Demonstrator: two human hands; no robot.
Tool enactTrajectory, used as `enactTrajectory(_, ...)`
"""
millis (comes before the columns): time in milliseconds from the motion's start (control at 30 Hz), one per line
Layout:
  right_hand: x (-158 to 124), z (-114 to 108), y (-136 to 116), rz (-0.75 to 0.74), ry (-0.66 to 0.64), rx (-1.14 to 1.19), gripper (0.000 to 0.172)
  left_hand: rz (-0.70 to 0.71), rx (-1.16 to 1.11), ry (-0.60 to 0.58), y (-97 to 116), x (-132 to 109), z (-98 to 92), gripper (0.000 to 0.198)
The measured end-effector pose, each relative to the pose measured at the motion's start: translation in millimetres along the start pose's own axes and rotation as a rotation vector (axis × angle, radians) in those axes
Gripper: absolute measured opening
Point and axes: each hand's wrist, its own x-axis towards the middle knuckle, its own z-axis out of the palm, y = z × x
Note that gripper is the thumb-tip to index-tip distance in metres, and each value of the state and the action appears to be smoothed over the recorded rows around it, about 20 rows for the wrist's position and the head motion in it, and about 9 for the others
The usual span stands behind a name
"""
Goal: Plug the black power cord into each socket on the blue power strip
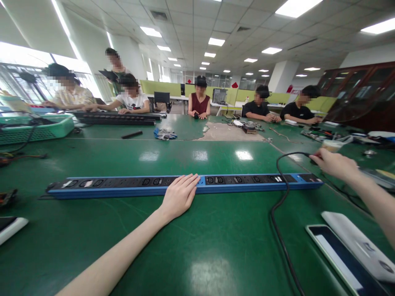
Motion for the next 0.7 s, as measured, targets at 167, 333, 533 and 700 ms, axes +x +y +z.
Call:
enactTrajectory(167, -17, -42, -68, -0.285, 0.048, 0.129, 0.05, -0.194, -0.232, 0.027, 7, 12, -10.7, 0.042)
enactTrajectory(333, -83, -73, -174, -0.729, -0.006, 0.499, 0.039, -0.462, -0.958, -0.048, 46, 43, -56.1, 0.046)
enactTrajectory(533, -165, -72, -262, -0.856, -0.058, 0.633, 0.031, -0.622, -1.455, -0.409, 91, 47, -116.4, 0.051)
enactTrajectory(700, -201, -67, -177, -0.633, -0.317, 0.558, 0.045, -0.605, -1.366, -0.427, 64, 46, -162.7, 0.044)
